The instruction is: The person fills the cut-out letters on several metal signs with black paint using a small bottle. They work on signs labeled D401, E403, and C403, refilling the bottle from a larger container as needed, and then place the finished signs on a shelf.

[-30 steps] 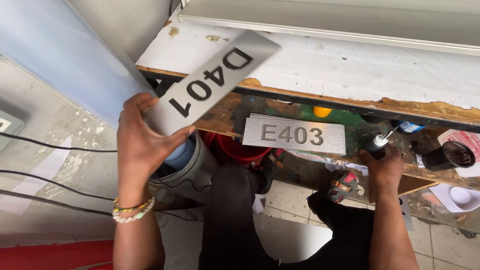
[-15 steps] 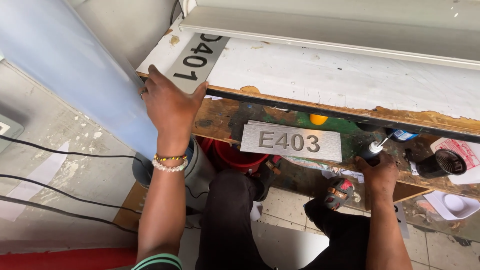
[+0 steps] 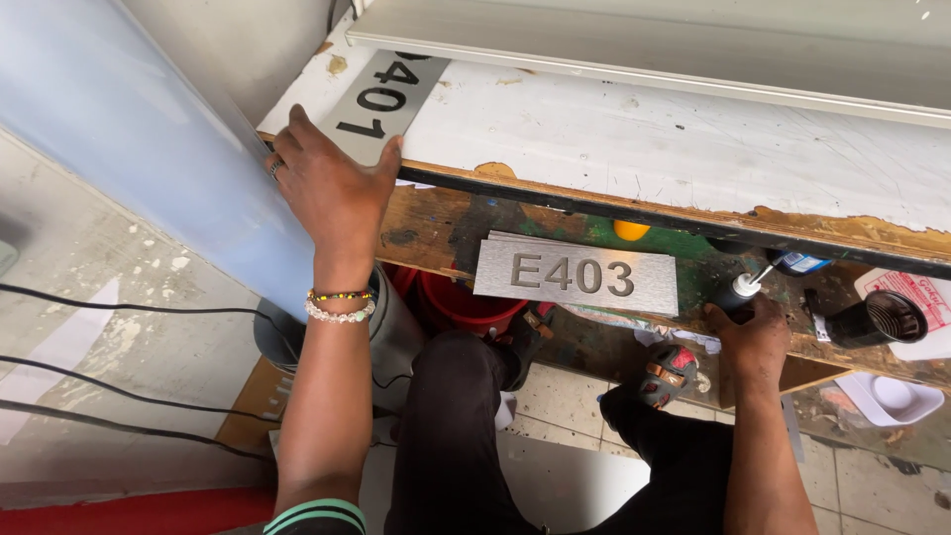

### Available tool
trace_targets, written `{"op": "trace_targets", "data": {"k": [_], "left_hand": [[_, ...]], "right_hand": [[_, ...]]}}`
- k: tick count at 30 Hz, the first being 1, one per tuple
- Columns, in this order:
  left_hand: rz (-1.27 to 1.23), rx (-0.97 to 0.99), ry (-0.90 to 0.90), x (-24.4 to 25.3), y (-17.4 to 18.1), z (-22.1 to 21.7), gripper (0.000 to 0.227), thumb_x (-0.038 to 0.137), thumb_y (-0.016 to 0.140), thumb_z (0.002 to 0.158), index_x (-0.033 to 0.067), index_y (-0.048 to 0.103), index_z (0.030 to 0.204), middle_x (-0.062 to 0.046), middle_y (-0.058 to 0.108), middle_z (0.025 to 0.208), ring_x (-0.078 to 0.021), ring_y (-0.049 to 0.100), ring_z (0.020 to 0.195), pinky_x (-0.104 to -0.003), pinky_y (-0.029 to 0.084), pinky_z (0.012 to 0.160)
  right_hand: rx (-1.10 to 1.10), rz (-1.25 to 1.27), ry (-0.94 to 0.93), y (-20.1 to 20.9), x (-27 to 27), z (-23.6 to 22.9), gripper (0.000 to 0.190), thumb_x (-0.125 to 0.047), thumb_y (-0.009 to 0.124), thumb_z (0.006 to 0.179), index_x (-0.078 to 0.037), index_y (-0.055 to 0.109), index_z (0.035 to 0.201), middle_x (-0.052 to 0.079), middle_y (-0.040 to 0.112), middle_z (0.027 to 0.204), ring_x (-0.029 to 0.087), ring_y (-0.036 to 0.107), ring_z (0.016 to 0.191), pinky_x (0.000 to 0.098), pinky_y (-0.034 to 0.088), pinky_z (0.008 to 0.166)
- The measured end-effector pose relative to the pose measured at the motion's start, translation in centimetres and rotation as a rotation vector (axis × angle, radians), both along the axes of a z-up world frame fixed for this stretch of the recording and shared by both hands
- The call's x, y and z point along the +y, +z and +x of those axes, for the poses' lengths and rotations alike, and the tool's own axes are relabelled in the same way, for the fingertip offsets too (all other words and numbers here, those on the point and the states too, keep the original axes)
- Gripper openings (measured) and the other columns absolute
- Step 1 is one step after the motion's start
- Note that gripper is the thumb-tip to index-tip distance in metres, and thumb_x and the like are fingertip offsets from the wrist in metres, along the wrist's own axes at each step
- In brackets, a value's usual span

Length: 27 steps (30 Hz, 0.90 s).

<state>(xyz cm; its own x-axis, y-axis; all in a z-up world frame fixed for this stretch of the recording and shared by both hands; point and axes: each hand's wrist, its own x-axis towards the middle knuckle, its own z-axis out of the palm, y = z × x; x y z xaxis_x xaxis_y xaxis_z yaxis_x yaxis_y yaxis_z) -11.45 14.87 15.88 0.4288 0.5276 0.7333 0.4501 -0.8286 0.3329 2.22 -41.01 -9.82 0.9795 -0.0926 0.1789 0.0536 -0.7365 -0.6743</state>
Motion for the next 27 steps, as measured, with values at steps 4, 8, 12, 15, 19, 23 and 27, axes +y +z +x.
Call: {"op": "trace_targets", "data": {"k": [4, 8, 12, 15, 19, 23, 27], "left_hand": [[-0.021, 0.0, 0.006, -0.8, 0.5, 0.4, 0.115, 0.066, 0.107, 0.09, -0.0059, 0.047, 0.157, -0.029, 0.06, 0.144, -0.0565, 0.06, 0.125, -0.064, 0.054, 0.105], [-0.039, -0.111, -0.036, -2.6, 0.4, -0.3, 0.114, 0.067, 0.103, 0.101, -0.0045, 0.043, 0.167, -0.027, 0.036, 0.169, -0.0526, 0.045, 0.15, -0.068, 0.054, 0.119], [0.105, -0.558, -0.204, -8.4, -1.2, -3.5, 0.044, 0.016, 0.07, 0.122, -0.0059, 0.053, 0.156, -0.024, 0.064, 0.152, -0.0447, 0.051, 0.154, -0.065, 0.04, 0.136], [0.126, -0.577, -0.48, -13.1, -8.2, -3.8, 0.095, -0.007, 0.058, 0.12, 0.0228, -0.001, 0.189, -0.019, 0.068, 0.133, -0.0332, 0.069, 0.122, -0.055, 0.051, 0.129], [-0.39, -0.259, -0.694, -17.5, -13.4, -3.4, 0.035, 0.003, 0.07, 0.099, 0.0028, 0.065, 0.133, -0.015, 0.066, 0.127, -0.0304, 0.06, 0.124, -0.043, 0.053, 0.107], [-0.54, 0.032, -0.915, -14.0, -17.5, 1.0, 0.036, 0.017, 0.081, 0.097, 0.0044, 0.076, 0.129, -0.023, 0.077, 0.12, -0.0491, 0.074, 0.114, -0.059, 0.056, 0.101], [-0.34, 0.361, -0.733, -7.0, -20.2, 8.1, 0.046, 0.037, 0.087, 0.096, 0.003, 0.072, 0.123, -0.026, 0.075, 0.117, -0.0519, 0.074, 0.113, -0.062, 0.059, 0.097]], "right_hand": [[0.014, -0.014, -0.022, 0.1, 0.0, -0.1, 0.034, -0.029, 0.096, 0.097, -0.002, 0.076, 0.104, 0.014, 0.083, 0.093, 0.032, 0.077, 0.08, 0.0484, 0.056, 0.071], [-0.032, 0.027, -0.012, 0.9, 0.5, -1.5, 0.036, -0.028, 0.093, 0.098, 0.001, 0.077, 0.113, 0.018, 0.08, 0.099, 0.035, 0.076, 0.084, 0.0508, 0.056, 0.071], [0.061, 0.008, -0.015, 5.0, 2.6, -5.0, 0.033, -0.024, 0.08, 0.105, -0.002, 0.072, 0.128, 0.023, 0.081, 0.107, 0.041, 0.079, 0.082, 0.0557, 0.057, 0.072], [0.082, 0.008, 0.044, 4.6, 3.5, -7.3, 0.039, -0.033, 0.081, 0.102, -0.003, 0.072, 0.126, 0.018, 0.08, 0.085, 0.036, 0.075, 0.074, 0.0498, 0.055, 0.078], [0.131, 0.103, 0.141, 7.2, 6.1, -9.4, 0.048, -0.033, 0.076, 0.101, -0.01, 0.065, 0.142, 0.009, 0.084, 0.104, 0.027, 0.075, 0.086, 0.0426, 0.054, 0.083], [0.045, 0.719, 0.355, 6.7, 8.1, -9.2, 0.07, 0.005, 0.059, 0.093, 0.007, 0.049, 0.162, 0.026, 0.065, 0.085, 0.035, 0.068, 0.08, 0.0446, 0.058, 0.075], [-0.009, 1.234, 0.35, 4.8, 9.7, -6.2, 0.042, -0.017, 0.064, 0.102, 0.002, 0.072, 0.138, 0.019, 0.062, 0.073, 0.029, 0.071, 0.066, 0.0404, 0.065, 0.066]]}}
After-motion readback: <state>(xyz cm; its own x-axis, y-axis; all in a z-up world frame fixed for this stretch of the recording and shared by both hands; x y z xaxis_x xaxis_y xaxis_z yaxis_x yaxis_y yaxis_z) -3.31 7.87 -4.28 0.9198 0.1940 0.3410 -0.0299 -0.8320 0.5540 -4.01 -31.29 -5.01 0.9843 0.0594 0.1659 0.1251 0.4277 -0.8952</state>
